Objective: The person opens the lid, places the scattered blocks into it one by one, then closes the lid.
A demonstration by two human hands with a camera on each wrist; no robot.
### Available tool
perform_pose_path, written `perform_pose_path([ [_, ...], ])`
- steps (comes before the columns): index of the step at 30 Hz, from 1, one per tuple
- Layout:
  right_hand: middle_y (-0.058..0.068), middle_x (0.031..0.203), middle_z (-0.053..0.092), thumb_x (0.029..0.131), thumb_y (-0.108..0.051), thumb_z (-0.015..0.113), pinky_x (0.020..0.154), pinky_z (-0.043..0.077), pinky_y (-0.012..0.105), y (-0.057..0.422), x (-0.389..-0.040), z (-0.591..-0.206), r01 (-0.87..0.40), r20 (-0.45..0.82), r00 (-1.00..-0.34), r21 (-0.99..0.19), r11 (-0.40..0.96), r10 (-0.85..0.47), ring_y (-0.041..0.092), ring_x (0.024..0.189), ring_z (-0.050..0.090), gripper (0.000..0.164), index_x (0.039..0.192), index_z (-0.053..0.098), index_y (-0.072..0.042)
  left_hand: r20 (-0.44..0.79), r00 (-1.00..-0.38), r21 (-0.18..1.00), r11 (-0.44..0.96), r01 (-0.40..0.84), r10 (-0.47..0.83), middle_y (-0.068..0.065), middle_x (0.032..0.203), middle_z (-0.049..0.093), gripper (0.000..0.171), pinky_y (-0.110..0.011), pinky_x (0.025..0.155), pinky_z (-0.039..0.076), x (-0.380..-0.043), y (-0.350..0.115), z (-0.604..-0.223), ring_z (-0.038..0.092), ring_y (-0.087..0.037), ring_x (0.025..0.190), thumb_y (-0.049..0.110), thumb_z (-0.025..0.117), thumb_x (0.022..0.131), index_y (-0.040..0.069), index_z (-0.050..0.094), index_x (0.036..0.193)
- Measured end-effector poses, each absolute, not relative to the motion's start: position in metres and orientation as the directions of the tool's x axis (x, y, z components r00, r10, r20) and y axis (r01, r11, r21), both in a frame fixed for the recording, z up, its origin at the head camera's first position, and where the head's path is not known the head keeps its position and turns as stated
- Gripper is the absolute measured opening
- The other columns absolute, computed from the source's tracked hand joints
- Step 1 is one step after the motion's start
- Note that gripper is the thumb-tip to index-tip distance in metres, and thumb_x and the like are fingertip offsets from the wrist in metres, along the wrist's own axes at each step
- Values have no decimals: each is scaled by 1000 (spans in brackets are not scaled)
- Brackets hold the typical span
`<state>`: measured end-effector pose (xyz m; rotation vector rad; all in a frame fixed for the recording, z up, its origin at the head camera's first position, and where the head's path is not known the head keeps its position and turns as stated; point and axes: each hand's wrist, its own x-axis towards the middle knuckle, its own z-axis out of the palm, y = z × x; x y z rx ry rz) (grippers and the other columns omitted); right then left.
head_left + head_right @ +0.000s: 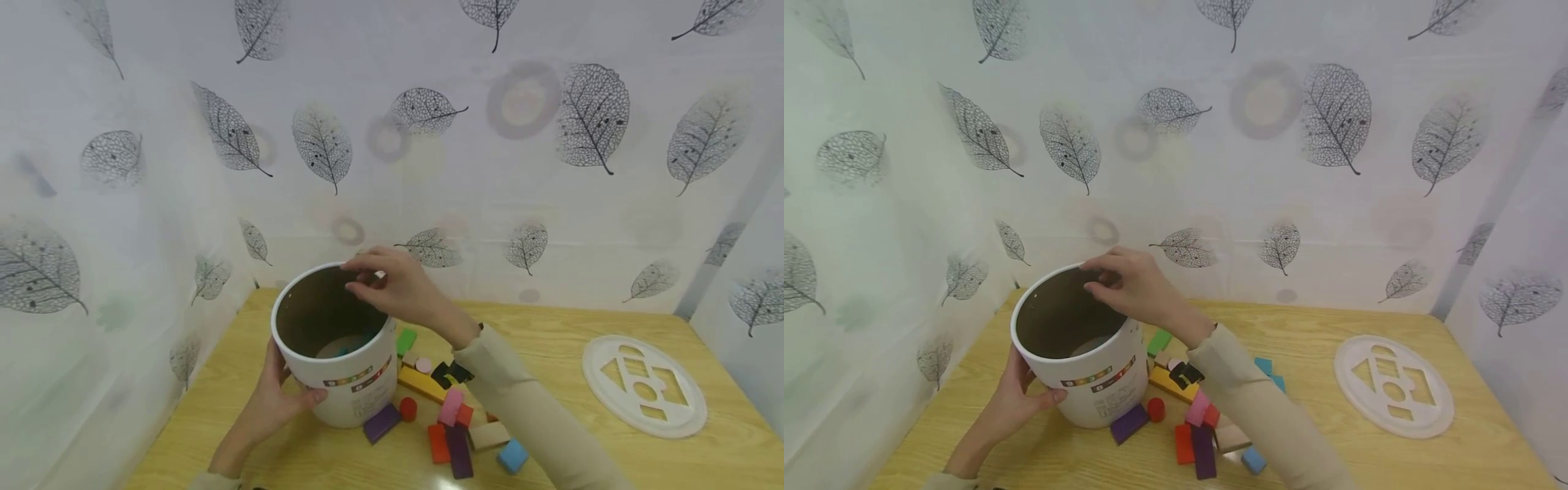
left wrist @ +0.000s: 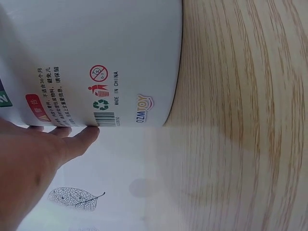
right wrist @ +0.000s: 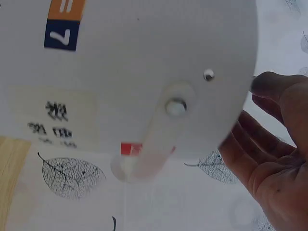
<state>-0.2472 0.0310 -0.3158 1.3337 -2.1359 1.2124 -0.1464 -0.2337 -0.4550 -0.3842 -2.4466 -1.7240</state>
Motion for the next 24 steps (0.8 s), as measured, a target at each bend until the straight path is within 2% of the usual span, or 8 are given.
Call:
perform_pose_path([
  [7, 11, 107, 74, 89, -4, 77, 72, 65, 23, 72, -244, -321, -837, 645, -537, -488, 248, -543, 18, 91, 75, 26, 115, 75, -4, 251, -958, 906, 315, 282, 137, -10, 172, 15, 126, -82, 111, 28, -146, -235, -456, 18, -45, 155, 8, 86, 76, 33, 1, 164],
  [11, 10, 106, 74, 88, -4, 78, 70, 64, 21, 106, -239, -327, -817, 601, -575, -466, 341, -555, 19, 91, 74, 25, 114, 76, -5, 249, -959, 905, 320, 280, 134, -9, 172, 15, 125, -82, 111, 29, -146, -234, -455, 18, -44, 155, 9, 86, 76, 33, 2, 165],
  [18, 5, 103, 73, 90, -6, 76, 69, 64, 23, 165, -227, -357, -714, 371, -698, -423, 557, -613, 23, 91, 71, 23, 113, 76, -9, 226, -967, 911, 325, 253, 118, -8, 173, 13, 125, -82, 112, 27, -145, -232, -454, 14, -43, 157, 10, 86, 77, 35, 0, 164],
  [24, 5, 99, 73, 89, -10, 77, 67, 57, 25, 204, -216, -397, -694, 194, -713, -328, 641, -674, 21, 84, 67, 21, 110, 77, -10, 222, -968, 913, 324, 248, 117, -9, 173, 12, 125, -82, 112, 28, -145, -231, -454, 14, -44, 157, 9, 85, 77, 36, -1, 164],
])
